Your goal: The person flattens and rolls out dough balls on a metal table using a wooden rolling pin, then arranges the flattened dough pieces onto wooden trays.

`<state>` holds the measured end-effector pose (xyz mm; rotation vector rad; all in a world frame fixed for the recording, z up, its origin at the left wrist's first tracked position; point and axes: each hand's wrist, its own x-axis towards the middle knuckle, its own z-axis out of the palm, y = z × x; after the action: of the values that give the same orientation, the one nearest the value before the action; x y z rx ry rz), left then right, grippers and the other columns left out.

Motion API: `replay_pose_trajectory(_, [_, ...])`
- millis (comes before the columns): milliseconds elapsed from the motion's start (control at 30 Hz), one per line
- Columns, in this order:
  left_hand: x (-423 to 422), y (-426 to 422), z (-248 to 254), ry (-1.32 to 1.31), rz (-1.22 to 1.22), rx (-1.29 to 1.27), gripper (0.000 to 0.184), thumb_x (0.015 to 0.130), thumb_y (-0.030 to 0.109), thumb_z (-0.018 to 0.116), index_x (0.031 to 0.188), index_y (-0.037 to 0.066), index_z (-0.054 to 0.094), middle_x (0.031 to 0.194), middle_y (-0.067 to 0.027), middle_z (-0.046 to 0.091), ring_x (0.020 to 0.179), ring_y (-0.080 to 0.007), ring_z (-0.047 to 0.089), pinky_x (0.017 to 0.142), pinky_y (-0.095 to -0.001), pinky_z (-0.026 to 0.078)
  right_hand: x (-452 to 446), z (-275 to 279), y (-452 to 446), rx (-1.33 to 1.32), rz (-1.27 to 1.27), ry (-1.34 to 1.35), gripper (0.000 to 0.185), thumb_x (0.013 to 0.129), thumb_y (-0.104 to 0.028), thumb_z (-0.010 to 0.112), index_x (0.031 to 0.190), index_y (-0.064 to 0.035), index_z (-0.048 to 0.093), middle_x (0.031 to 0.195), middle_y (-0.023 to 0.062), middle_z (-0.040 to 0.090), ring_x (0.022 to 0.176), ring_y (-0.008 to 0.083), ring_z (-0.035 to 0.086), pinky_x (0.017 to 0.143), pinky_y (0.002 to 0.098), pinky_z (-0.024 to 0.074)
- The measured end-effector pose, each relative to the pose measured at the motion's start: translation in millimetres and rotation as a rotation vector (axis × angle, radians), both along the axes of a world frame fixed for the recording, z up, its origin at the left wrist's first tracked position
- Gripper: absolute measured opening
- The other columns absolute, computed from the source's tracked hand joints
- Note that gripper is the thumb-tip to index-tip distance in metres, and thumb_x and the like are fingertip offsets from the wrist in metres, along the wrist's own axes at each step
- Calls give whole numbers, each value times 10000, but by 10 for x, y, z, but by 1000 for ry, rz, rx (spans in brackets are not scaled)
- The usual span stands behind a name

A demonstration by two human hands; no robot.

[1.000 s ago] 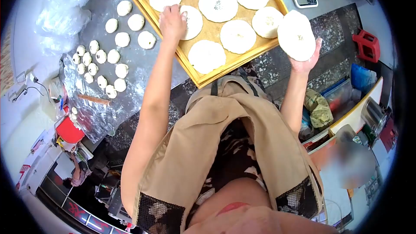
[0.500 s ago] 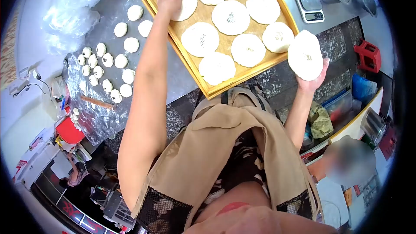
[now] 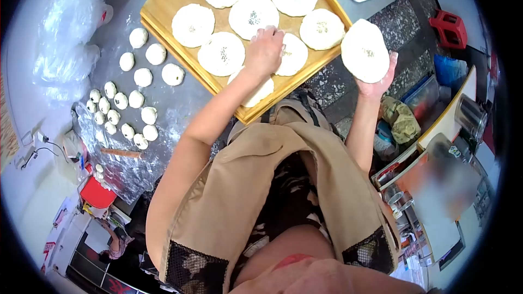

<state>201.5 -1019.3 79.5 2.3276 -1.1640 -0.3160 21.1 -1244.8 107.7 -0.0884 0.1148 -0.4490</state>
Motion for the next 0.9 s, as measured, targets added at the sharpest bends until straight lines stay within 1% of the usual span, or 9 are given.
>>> replay_pose_trajectory(167, [29,96,-50,117,-28,-18,298,804,79,655,1088,14,595,1040,-192,564,952,-377,554,824,-470,475,-82,-11,33,14,-45,2,699,993,-517,361,1440,19,387,1466,211,435,1335,405,430,1118,558,316])
replay_pose_trajectory(233, [335,48,-18,-139,85,-40,291,803,60,641,1087,8,597,1060,-193,568,953,-378,554,829,-474,471,-105,-23,37,0,-53,26,701,992,-520,360,1450,11,377,1469,210,431,1338,405,428,1119,556,317])
replay_pose_trajectory(300, [665,-67,-11,-208,232,-159,285,804,67,638,1081,13,601,1081,-189,575,965,-377,556,838,-480,466,-120,-62,24,-7,-52,33,703,992,-521,361,1454,9,371,1472,207,429,1338,405,427,1118,556,319])
replay_pose_trajectory(433, [933,-133,-145,-242,215,-24,279,810,91,640,1077,16,605,1094,-186,577,982,-381,557,851,-480,462,-53,-16,73,-3,-32,36,703,991,-519,372,1457,8,363,1476,203,424,1336,405,430,1115,554,325])
replay_pose_trajectory(500, [861,-98,-130,-168,217,51,282,823,116,634,1086,18,608,1097,-188,576,1002,-383,556,867,-480,458,-40,-4,91,2,-37,29,705,992,-519,370,1455,12,363,1475,204,425,1335,404,432,1113,555,327])
replay_pose_trajectory(633, [1143,-75,-92,-225,300,-31,282,848,168,628,1091,26,614,1099,-181,577,1018,-369,560,874,-473,460,-56,-68,88,34,-61,95,708,993,-524,363,1451,17,367,1469,211,429,1331,404,436,1108,560,332])
replay_pose_trajectory(733, [1864,-134,-223,-348,441,-133,246,870,179,607,1075,50,642,1116,-187,588,1030,-377,572,901,-463,462,-40,-56,89,18,-61,89,710,994,-528,358,1448,18,369,1461,217,436,1324,404,446,1098,559,349])
replay_pose_trajectory(867, [2314,-51,-445,-181,526,19,223,874,170,607,1052,46,663,1115,-189,605,1056,-371,574,929,-444,459,11,-49,88,11,-39,81,711,995,-530,351,1447,19,368,1456,217,443,1316,402,456,1093,556,360])
replay_pose_trajectory(900, [2359,0,-451,-53,499,26,216,873,167,611,1041,43,668,1107,-190,612,1066,-366,573,940,-437,455,22,-56,88,16,-44,103,711,996,-533,345,1447,17,367,1453,214,447,1311,403,460,1091,556,362])
